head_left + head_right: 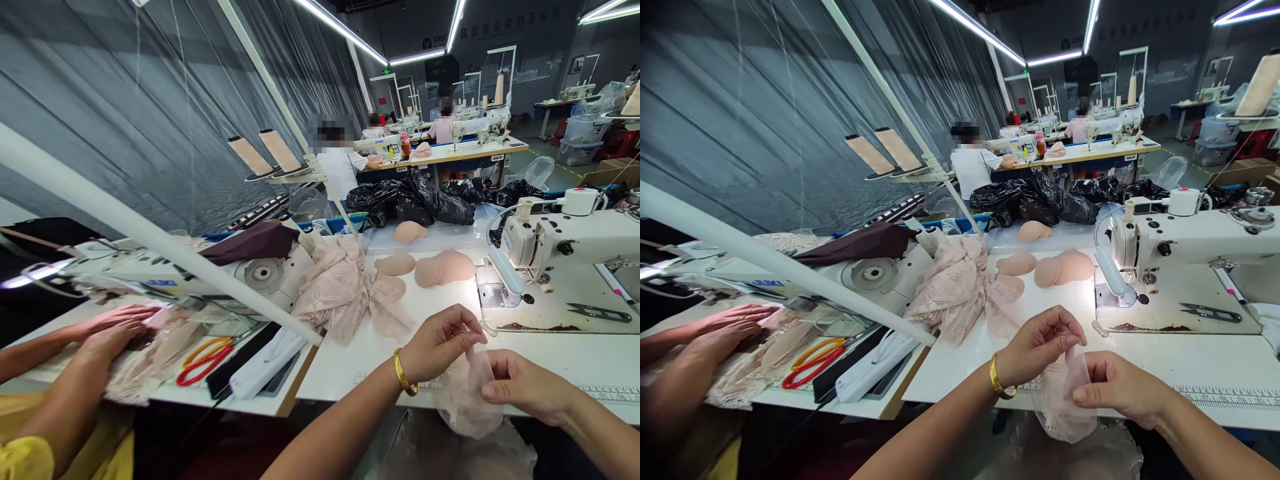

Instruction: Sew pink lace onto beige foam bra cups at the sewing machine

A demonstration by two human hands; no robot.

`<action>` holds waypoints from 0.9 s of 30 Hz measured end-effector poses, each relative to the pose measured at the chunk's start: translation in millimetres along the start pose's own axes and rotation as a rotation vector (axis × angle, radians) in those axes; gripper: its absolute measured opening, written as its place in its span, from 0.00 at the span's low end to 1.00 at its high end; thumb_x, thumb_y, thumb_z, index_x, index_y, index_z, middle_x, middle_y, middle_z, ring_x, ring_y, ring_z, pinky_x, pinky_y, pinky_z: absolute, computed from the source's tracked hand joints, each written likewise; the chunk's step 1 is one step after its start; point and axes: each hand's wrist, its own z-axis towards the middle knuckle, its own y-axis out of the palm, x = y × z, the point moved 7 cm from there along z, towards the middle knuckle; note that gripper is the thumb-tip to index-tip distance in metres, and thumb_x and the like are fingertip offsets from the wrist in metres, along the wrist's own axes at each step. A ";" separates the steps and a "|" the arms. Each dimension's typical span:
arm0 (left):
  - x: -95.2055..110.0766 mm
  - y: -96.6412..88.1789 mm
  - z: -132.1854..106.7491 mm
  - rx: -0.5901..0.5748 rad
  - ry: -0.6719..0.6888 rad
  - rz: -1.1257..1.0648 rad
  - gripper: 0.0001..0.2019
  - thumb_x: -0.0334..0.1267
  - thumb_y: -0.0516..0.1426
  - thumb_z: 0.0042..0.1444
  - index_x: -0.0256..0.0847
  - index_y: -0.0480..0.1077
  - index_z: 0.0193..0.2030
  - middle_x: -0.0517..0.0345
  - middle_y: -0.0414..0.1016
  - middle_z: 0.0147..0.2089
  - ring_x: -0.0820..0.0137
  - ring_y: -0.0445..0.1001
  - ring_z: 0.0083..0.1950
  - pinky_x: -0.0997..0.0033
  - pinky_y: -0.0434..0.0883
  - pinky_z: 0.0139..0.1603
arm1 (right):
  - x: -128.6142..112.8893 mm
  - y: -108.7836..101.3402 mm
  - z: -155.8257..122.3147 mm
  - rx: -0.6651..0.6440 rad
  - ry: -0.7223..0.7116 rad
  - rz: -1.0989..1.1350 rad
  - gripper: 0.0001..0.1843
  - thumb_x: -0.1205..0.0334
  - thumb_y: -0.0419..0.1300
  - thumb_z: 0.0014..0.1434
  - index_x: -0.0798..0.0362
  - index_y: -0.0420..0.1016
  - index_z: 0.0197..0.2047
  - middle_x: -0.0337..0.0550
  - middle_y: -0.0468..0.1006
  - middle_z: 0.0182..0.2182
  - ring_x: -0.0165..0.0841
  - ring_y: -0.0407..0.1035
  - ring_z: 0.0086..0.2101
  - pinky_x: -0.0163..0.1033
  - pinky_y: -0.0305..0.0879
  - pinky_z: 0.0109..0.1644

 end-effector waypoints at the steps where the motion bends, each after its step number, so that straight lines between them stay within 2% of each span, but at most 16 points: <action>1: 0.6 -0.2 -0.2 -0.008 -0.008 -0.002 0.23 0.58 0.65 0.59 0.37 0.70 0.39 0.55 0.74 0.37 0.74 0.73 0.31 0.73 0.69 0.34 | -1.1 -1.4 -0.4 0.017 -0.006 -0.022 0.21 0.47 0.75 0.54 0.53 0.73 0.32 0.35 0.67 0.29 0.30 0.61 0.32 0.36 0.58 0.40; 4: -0.7 -4.5 -1.7 -0.002 -0.039 0.002 0.24 0.59 0.64 0.58 0.38 0.69 0.39 0.56 0.74 0.37 0.75 0.75 0.27 0.74 0.65 0.30 | -10.2 -12.1 -4.6 0.146 -0.052 -0.043 0.22 0.47 0.76 0.53 0.53 0.73 0.33 0.36 0.68 0.31 0.30 0.60 0.34 0.35 0.56 0.38; 6: -2.9 -8.1 -2.5 0.021 -0.054 0.022 0.23 0.59 0.64 0.59 0.38 0.69 0.40 0.56 0.75 0.37 0.74 0.76 0.28 0.75 0.63 0.29 | -13.0 -15.1 -6.8 0.180 -0.056 -0.017 0.22 0.46 0.76 0.52 0.53 0.73 0.36 0.38 0.71 0.34 0.31 0.62 0.36 0.35 0.58 0.40; 8: -3.9 -10.9 -2.5 0.049 -0.056 0.034 0.23 0.59 0.64 0.59 0.38 0.69 0.40 0.58 0.74 0.36 0.75 0.76 0.27 0.76 0.62 0.28 | -11.2 -12.6 -6.8 0.141 -0.046 0.035 0.23 0.46 0.76 0.52 0.52 0.72 0.37 0.36 0.70 0.32 0.29 0.61 0.33 0.34 0.57 0.36; 11: -0.8 -12.5 -2.3 0.073 -0.034 0.042 0.23 0.59 0.64 0.58 0.38 0.69 0.38 0.59 0.73 0.35 0.75 0.75 0.26 0.75 0.63 0.29 | -2.5 -9.8 -6.6 0.082 0.002 0.083 0.24 0.47 0.76 0.53 0.51 0.72 0.42 0.30 0.63 0.27 0.26 0.54 0.26 0.33 0.49 0.29; 14: 2.7 -14.5 -5.1 0.085 -0.053 0.059 0.23 0.58 0.65 0.58 0.38 0.69 0.38 0.58 0.74 0.35 0.75 0.75 0.26 0.76 0.61 0.27 | 2.3 -15.7 -10.6 0.127 0.025 0.065 0.23 0.49 0.76 0.53 0.52 0.70 0.35 0.30 0.61 0.25 0.25 0.52 0.26 0.33 0.48 0.30; 16: 0.6 -16.4 -7.9 0.064 -0.111 0.078 0.21 0.57 0.64 0.59 0.39 0.68 0.39 0.60 0.73 0.31 0.76 0.73 0.24 0.77 0.56 0.23 | -0.4 -21.3 -14.1 0.187 -0.004 0.099 0.24 0.48 0.75 0.54 0.52 0.66 0.31 0.32 0.62 0.26 0.26 0.53 0.27 0.33 0.51 0.32; 18: -5.0 -20.9 -8.1 0.027 -0.177 0.137 0.18 0.54 0.61 0.62 0.40 0.67 0.40 0.62 0.72 0.28 0.75 0.72 0.22 0.77 0.53 0.21 | -4.9 -27.3 -15.5 0.251 -0.041 0.139 0.24 0.47 0.74 0.55 0.51 0.65 0.32 0.32 0.62 0.26 0.26 0.55 0.27 0.34 0.53 0.32; 19: -7.0 -26.4 -5.8 0.029 -0.184 0.215 0.16 0.52 0.59 0.64 0.40 0.67 0.40 0.61 0.73 0.30 0.73 0.74 0.24 0.77 0.55 0.21 | -6.7 -31.5 -14.8 0.292 -0.049 0.129 0.23 0.46 0.73 0.56 0.50 0.65 0.33 0.32 0.62 0.26 0.26 0.55 0.26 0.34 0.53 0.31; 21: -5.6 -45.7 5.1 0.116 -0.118 0.520 0.11 0.47 0.57 0.66 0.40 0.68 0.44 0.56 0.78 0.39 0.68 0.80 0.36 0.74 0.67 0.28 | -10.7 -45.0 -11.4 0.409 -0.062 0.008 0.23 0.43 0.71 0.58 0.49 0.66 0.34 0.31 0.63 0.25 0.27 0.56 0.24 0.35 0.52 0.29; 22: -2.8 -57.1 12.9 0.187 -0.064 0.699 0.09 0.44 0.57 0.66 0.41 0.69 0.46 0.53 0.79 0.46 0.65 0.81 0.44 0.70 0.73 0.36 | -13.0 -53.3 -9.1 0.472 -0.068 -0.076 0.23 0.41 0.70 0.58 0.49 0.67 0.34 0.31 0.63 0.25 0.27 0.57 0.24 0.35 0.52 0.28; 23: -0.2 -68.0 21.5 0.259 -0.016 0.867 0.10 0.41 0.57 0.66 0.41 0.69 0.50 0.50 0.78 0.52 0.62 0.79 0.53 0.64 0.75 0.48 | -15.3 -61.6 -6.7 0.528 -0.076 -0.154 0.24 0.38 0.69 0.58 0.49 0.67 0.34 0.31 0.64 0.24 0.28 0.59 0.24 0.36 0.52 0.29; 25: -1.7 -87.6 40.7 0.351 0.008 1.046 0.15 0.37 0.59 0.64 0.40 0.68 0.57 0.44 0.73 0.62 0.55 0.70 0.66 0.51 0.68 0.66 | -18.8 -75.4 -1.6 0.590 -0.094 -0.251 0.25 0.35 0.68 0.57 0.48 0.68 0.33 0.32 0.66 0.23 0.30 0.61 0.25 0.37 0.54 0.30; 27: -9.2 -102.8 58.6 0.380 -0.025 1.099 0.21 0.34 0.60 0.61 0.37 0.67 0.61 0.39 0.70 0.66 0.50 0.65 0.70 0.45 0.61 0.71 | -19.5 -83.3 2.3 0.590 -0.106 -0.271 0.26 0.34 0.67 0.57 0.48 0.69 0.33 0.33 0.67 0.23 0.32 0.62 0.26 0.38 0.55 0.31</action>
